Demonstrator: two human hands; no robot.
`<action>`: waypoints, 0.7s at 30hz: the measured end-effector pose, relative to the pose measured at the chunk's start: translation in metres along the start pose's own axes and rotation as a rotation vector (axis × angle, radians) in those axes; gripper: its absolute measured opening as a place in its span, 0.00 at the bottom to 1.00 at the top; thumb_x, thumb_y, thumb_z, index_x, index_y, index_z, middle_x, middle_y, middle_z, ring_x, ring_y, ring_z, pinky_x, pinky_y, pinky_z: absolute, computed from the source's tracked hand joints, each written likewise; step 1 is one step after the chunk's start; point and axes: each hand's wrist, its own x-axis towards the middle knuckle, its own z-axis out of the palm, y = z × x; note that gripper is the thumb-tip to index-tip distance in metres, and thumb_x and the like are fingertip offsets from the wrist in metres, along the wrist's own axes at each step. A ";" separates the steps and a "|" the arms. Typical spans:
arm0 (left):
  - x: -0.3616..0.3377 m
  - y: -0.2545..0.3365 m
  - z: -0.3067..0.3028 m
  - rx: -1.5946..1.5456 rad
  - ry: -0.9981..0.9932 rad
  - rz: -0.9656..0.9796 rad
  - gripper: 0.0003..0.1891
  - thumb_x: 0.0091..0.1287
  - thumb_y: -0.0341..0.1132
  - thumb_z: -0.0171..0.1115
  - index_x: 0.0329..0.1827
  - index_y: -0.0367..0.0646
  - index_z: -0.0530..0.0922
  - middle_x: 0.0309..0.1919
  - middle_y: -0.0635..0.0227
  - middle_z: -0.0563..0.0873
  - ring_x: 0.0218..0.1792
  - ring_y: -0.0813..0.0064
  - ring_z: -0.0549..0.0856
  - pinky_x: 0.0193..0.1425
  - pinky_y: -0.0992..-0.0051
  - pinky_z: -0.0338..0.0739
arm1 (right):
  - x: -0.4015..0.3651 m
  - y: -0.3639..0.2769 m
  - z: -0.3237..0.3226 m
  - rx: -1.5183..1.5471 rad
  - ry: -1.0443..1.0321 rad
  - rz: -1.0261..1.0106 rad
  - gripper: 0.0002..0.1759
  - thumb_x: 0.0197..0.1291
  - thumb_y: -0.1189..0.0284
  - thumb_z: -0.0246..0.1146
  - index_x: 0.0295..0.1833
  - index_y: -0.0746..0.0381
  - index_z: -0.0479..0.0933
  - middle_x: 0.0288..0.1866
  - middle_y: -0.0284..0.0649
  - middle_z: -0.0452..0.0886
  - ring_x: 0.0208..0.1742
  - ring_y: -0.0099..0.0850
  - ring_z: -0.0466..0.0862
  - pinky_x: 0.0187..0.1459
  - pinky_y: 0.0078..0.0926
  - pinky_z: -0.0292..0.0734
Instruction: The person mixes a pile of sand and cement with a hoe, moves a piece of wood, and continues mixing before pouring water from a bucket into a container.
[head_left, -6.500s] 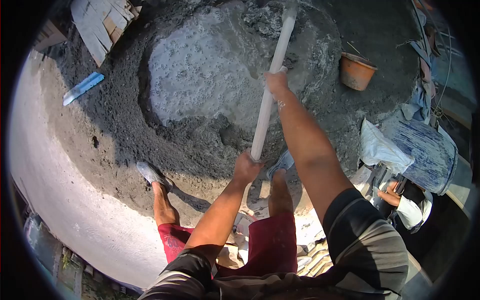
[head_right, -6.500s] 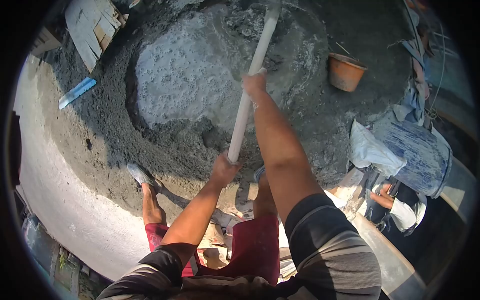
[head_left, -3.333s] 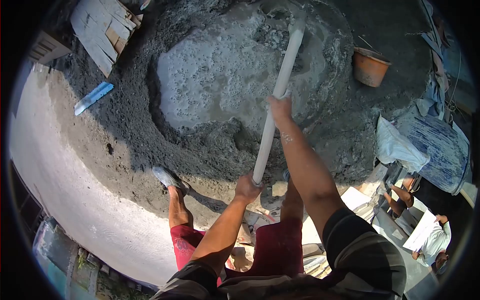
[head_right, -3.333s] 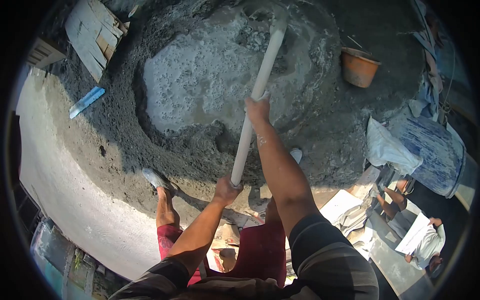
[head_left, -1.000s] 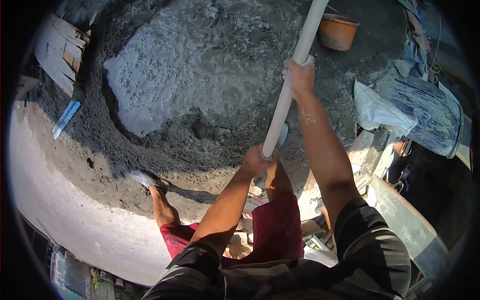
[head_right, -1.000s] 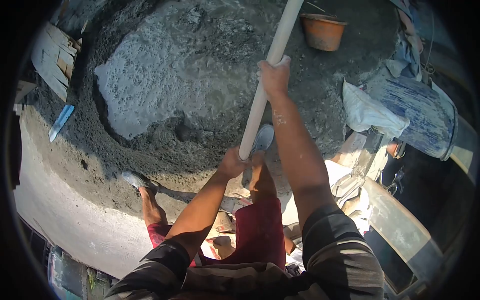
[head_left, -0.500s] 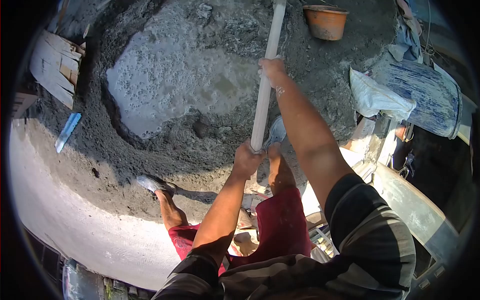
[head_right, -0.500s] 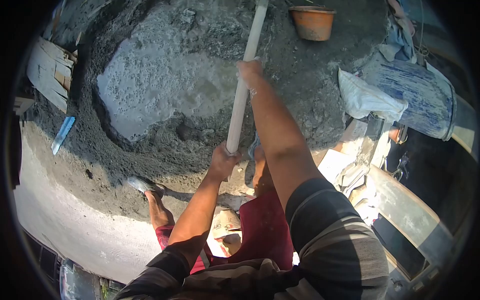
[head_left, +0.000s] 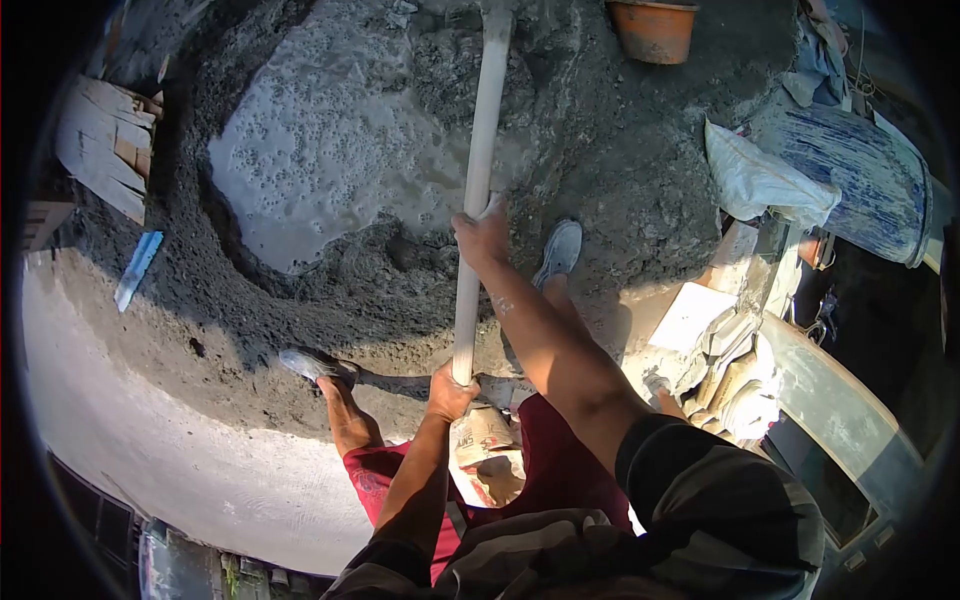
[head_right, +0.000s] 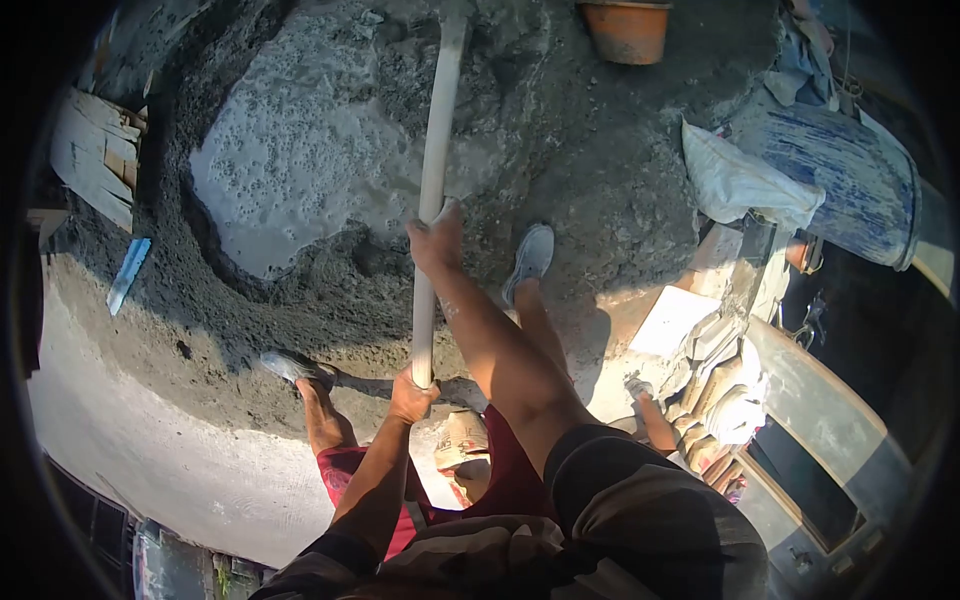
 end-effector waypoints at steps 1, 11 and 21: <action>-0.004 0.003 0.001 -0.021 -0.036 -0.067 0.08 0.48 0.27 0.63 0.32 0.39 0.76 0.23 0.70 0.79 0.26 0.78 0.77 0.35 0.75 0.76 | -0.004 0.007 -0.003 -0.002 -0.009 0.008 0.32 0.48 0.70 0.66 0.56 0.70 0.60 0.41 0.58 0.79 0.45 0.58 0.80 0.49 0.45 0.75; 0.049 0.097 0.046 -0.007 -0.278 0.074 0.13 0.50 0.29 0.67 0.39 0.37 0.78 0.29 0.63 0.82 0.32 0.72 0.82 0.41 0.71 0.77 | 0.019 -0.123 -0.122 0.254 -0.003 -0.125 0.24 0.50 0.79 0.64 0.51 0.65 0.61 0.31 0.41 0.74 0.24 0.26 0.77 0.24 0.24 0.74; 0.096 0.197 0.045 0.015 -0.093 0.185 0.18 0.55 0.34 0.68 0.46 0.35 0.77 0.36 0.52 0.85 0.39 0.62 0.86 0.45 0.68 0.78 | 0.181 -0.115 -0.131 0.106 -0.062 0.030 0.16 0.53 0.73 0.64 0.45 0.67 0.69 0.31 0.42 0.76 0.25 0.31 0.79 0.26 0.30 0.77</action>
